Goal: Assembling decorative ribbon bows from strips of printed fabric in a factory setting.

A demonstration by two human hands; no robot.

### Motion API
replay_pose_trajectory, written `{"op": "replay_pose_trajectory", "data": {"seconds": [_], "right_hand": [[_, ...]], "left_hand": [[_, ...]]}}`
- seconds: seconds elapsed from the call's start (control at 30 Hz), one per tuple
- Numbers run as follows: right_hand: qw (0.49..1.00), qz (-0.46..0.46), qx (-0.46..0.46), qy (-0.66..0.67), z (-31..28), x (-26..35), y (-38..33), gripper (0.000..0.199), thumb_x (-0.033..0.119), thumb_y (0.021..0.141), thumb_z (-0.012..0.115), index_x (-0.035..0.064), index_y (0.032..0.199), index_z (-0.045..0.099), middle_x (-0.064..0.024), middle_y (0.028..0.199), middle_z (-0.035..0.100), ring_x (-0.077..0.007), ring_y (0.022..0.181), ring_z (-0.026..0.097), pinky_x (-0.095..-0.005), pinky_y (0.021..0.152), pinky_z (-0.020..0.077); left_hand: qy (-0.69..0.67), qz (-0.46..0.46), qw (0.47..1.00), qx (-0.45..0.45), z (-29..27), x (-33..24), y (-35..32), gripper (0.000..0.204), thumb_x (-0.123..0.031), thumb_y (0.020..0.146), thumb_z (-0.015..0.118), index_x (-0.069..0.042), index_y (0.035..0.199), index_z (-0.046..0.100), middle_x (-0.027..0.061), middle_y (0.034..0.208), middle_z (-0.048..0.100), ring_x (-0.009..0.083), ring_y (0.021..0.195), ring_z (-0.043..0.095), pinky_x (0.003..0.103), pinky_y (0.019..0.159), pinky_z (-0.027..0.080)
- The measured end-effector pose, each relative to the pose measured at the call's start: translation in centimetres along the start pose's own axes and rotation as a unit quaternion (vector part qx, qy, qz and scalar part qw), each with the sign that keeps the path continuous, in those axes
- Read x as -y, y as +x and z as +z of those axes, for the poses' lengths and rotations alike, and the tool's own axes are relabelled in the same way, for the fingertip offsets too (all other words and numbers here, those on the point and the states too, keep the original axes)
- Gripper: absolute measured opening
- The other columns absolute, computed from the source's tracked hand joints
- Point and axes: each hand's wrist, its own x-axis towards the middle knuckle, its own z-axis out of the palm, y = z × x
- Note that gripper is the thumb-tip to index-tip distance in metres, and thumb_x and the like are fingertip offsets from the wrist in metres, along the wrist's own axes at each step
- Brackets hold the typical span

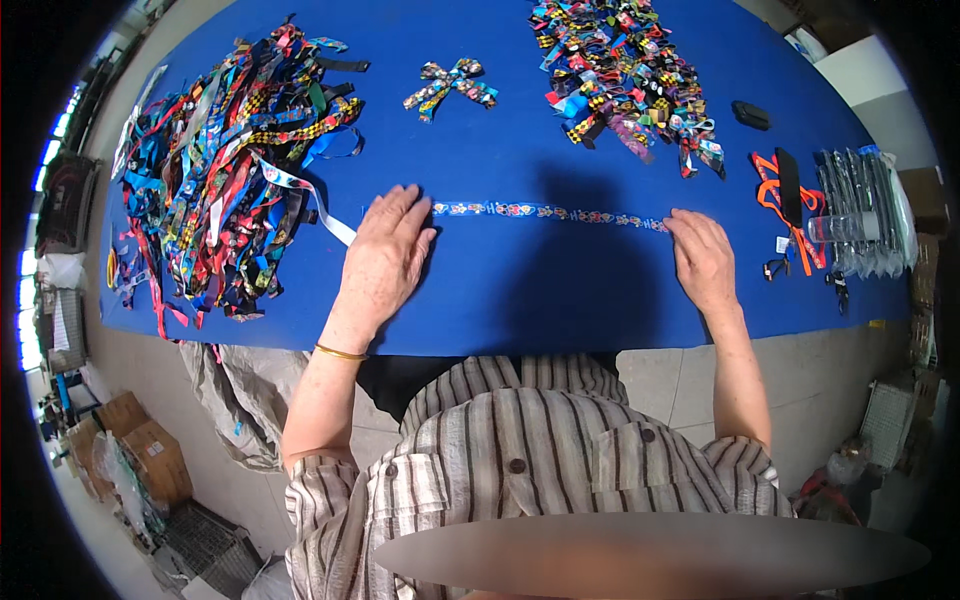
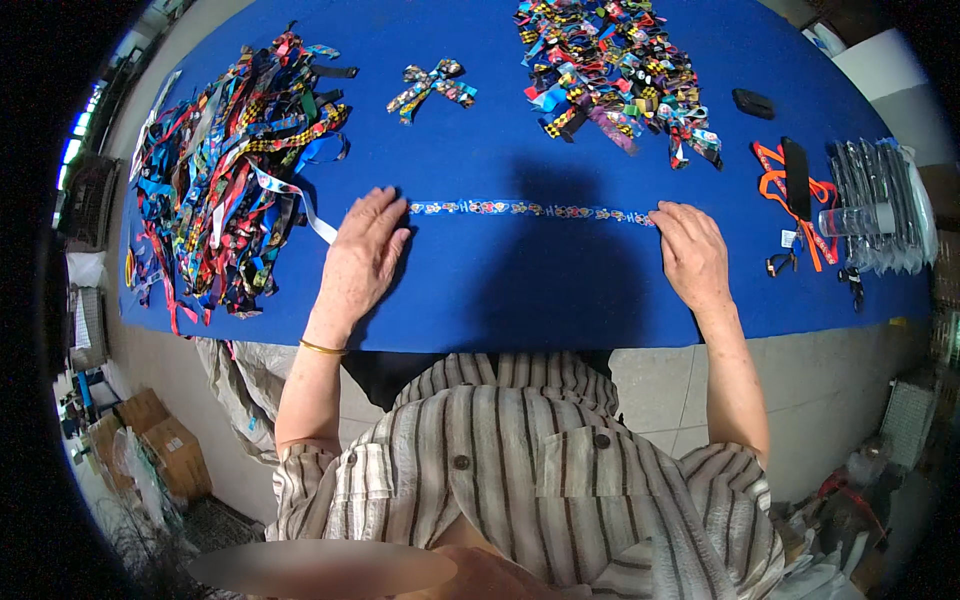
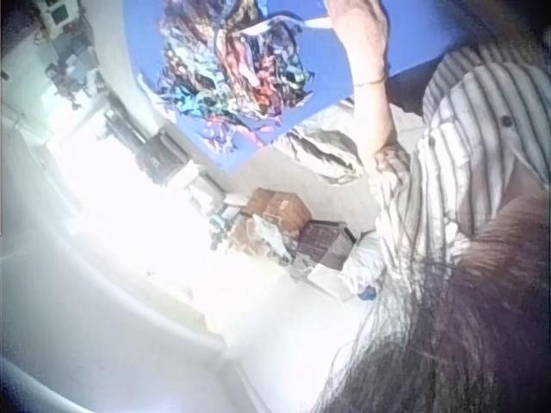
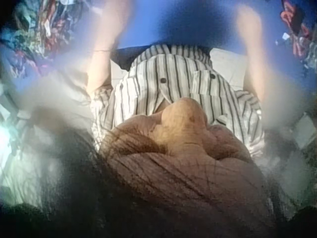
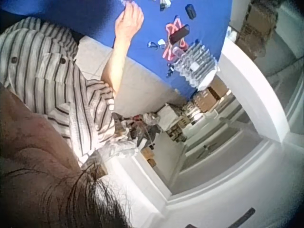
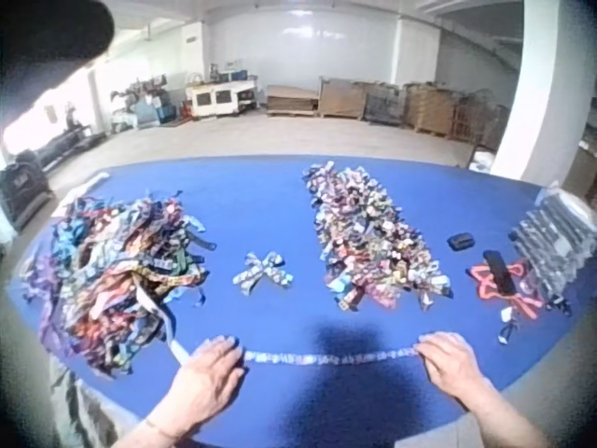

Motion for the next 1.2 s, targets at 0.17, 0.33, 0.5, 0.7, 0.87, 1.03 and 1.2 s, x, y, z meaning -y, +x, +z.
{"op": "replay_pose_trajectory", "data": {"seconds": [0.17,0.33,0.5,0.7,0.87,1.03,1.2], "right_hand": [[0.999,0.013,-0.023,-0.044,0.0,-1.7,-0.6,0.022,-0.004,0.076,0.064,0.0061,0.096,0.066,-0.0099,0.106,0.066,-0.0283,0.1,0.064,-0.0384,0.086,0.0496],[0.994,0.049,-0.019,-0.094,-1.1,-1.3,0.2,0.017,-0.001,0.081,0.06,0.0044,0.096,0.066,-0.0114,0.106,0.067,-0.0302,0.1,0.063,-0.0386,0.086,0.0499],[0.98,0.089,-0.033,0.176,0.1,5.7,5.3,0.015,0.005,0.086,0.059,0.0037,0.1,0.064,-0.0159,0.103,0.064,-0.0342,0.097,0.062,-0.0418,0.081,0.0511],[0.975,0.01,-0.001,0.22,6.1,10.5,7.6,0.004,0.007,0.085,0.06,0.0047,0.088,0.058,-0.0126,0.088,0.06,-0.0346,0.084,0.06,-0.0441,0.072,0.0494],[0.983,0.1,-0.033,0.152,4.6,5.1,5.0,0.003,0.007,0.086,0.06,0.0066,0.089,0.06,-0.0131,0.087,0.061,-0.0353,0.084,0.061,-0.0447,0.073,0.0494],[0.97,0.226,-0.019,0.087,1.2,0.3,1.0,0.002,0.008,0.087,0.06,0.0064,0.088,0.06,-0.0127,0.087,0.062,-0.0341,0.083,0.062,-0.0417,0.072,0.0495],[0.967,0.244,0.036,0.059,0.4,1.2,3.0,0.003,0.008,0.086,0.061,0.0061,0.088,0.061,-0.0124,0.086,0.062,-0.0332,0.081,0.062,-0.0414,0.071,0.0496]], "left_hand": [[-0.014,0.003,1.0,-0.011,0.6,0.6,-0.4,0.031,-0.006,0.089,0.062,0.0,0.119,0.062,0.0191,0.124,0.061,0.0372,0.118,0.057,0.044,0.103,0.044],[0.009,-0.005,1.0,-0.002,0.6,0.1,-0.6,0.034,-0.002,0.088,0.06,0.001,0.121,0.06,0.0216,0.13,0.056,0.0391,0.122,0.053,0.044,0.105,0.043],[-0.05,0.016,0.998,-0.018,0.2,-4.2,1.6,0.036,0.0,0.085,0.059,0.001,0.121,0.058,0.0224,0.126,0.056,0.039,0.119,0.054,0.043,0.1,0.045],[-0.026,0.041,0.999,0.001,3.1,-4.8,2.6,0.028,0.0,0.084,0.06,0.002,0.111,0.063,0.0203,0.116,0.061,0.0373,0.11,0.058,0.043,0.097,0.047],[-0.01,0.0,1.0,-0.002,2.5,-2.9,1.2,0.03,-0.003,0.087,0.057,0.002,0.116,0.062,0.0191,0.121,0.061,0.0344,0.118,0.056,0.048,0.105,0.041],[0.016,-0.03,0.999,-0.019,2.2,-1.4,0.3,0.032,-0.002,0.087,0.056,0.003,0.118,0.061,0.0213,0.122,0.061,0.0369,0.119,0.056,0.048,0.106,0.04],[-0.004,-0.018,0.998,-0.056,2.3,-1.5,0.5,0.029,0.001,0.086,0.059,0.002,0.115,0.062,0.0224,0.119,0.062,0.0391,0.117,0.057,0.046,0.105,0.042]]}}
